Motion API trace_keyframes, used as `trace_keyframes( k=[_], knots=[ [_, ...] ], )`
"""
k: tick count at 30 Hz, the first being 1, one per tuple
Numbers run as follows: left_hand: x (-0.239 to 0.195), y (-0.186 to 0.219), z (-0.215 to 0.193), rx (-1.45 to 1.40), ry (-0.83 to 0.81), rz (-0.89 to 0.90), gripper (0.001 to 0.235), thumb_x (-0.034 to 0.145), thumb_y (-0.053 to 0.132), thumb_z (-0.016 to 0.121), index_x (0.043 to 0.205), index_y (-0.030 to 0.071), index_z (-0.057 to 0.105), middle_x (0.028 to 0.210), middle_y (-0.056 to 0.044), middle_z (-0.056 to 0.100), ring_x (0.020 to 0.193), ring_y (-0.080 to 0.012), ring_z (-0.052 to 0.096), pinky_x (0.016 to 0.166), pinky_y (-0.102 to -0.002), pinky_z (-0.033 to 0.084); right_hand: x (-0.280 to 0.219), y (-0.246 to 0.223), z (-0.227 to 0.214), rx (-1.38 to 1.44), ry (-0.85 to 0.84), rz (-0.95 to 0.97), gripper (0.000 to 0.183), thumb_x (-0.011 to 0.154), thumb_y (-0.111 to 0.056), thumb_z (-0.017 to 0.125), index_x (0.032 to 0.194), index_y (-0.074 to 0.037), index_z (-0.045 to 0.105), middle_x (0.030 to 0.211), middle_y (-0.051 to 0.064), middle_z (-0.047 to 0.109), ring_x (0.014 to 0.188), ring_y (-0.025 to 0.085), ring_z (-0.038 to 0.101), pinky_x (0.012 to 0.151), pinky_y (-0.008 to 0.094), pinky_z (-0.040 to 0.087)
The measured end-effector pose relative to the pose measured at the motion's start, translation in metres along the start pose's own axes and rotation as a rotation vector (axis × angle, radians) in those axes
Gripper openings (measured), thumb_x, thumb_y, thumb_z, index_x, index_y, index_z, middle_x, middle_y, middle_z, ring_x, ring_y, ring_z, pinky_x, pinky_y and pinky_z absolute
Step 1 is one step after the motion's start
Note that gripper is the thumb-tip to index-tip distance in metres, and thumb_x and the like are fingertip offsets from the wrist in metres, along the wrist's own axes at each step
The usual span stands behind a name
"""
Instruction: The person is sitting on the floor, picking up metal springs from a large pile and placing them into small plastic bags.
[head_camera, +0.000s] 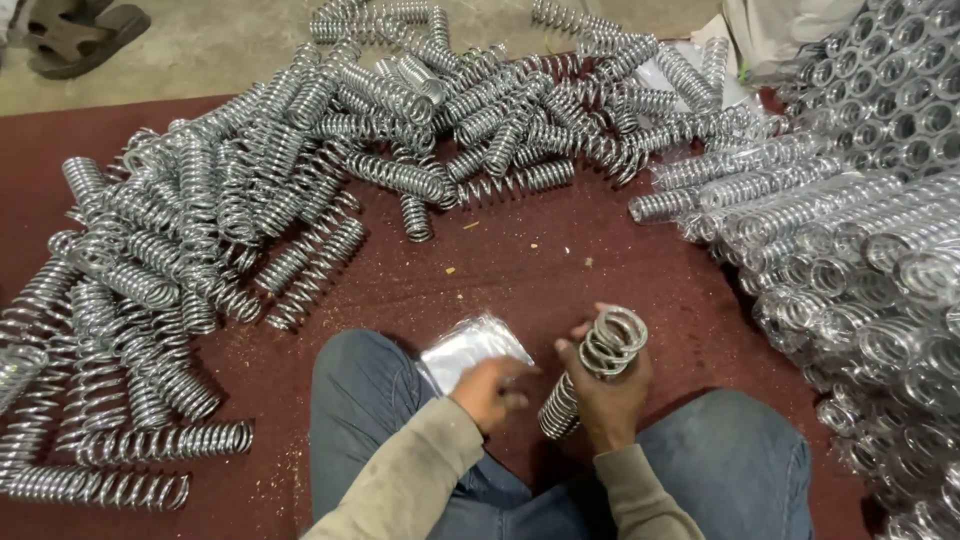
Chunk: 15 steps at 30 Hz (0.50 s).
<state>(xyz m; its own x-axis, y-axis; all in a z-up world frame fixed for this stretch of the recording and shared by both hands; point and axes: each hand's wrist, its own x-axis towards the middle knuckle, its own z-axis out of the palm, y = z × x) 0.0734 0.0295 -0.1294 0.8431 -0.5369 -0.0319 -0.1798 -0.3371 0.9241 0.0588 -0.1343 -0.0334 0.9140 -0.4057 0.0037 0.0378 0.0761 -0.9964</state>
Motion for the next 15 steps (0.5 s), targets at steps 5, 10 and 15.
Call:
trace_keyframes(
  k=[5,10,15],
  knots=[
    [0.032,-0.019,-0.067,0.861,0.227,-0.712,0.062,0.089,0.048,0.072,0.139,0.013,0.058,0.141,-0.015,0.058,0.138,-0.035,0.046,0.11,-0.064,0.037,0.006,0.02,0.007,-0.105,-0.125,-0.415,0.045,0.068,-0.004,0.097,0.102,-0.004,0.069,0.075,0.006,0.073,0.067,0.015,0.073,0.069,0.027,0.059],
    [0.048,-0.113,-0.067,0.805,0.238,-0.839,0.026,0.093,0.032,0.067,0.114,0.017,0.074,0.118,-0.01,0.074,0.129,-0.0316,0.057,0.111,-0.059,0.033,0.023,0.061,0.007,-0.306,-0.121,-0.259,0.039,0.074,-0.023,0.094,0.102,-0.015,0.068,0.084,0.004,0.074,0.082,0.018,0.071,0.082,0.034,0.055],
    [0.029,-0.074,-0.068,0.755,0.449,-0.823,0.017,0.084,0.022,0.079,0.099,0.015,0.079,0.098,-0.012,0.08,0.103,-0.0341,0.074,0.101,-0.047,0.043,0.017,0.069,-0.002,-0.26,-0.113,-0.133,0.035,0.076,-0.011,0.09,0.102,-0.005,0.067,0.088,0.012,0.076,0.086,0.028,0.073,0.087,0.047,0.056]
  ],
)
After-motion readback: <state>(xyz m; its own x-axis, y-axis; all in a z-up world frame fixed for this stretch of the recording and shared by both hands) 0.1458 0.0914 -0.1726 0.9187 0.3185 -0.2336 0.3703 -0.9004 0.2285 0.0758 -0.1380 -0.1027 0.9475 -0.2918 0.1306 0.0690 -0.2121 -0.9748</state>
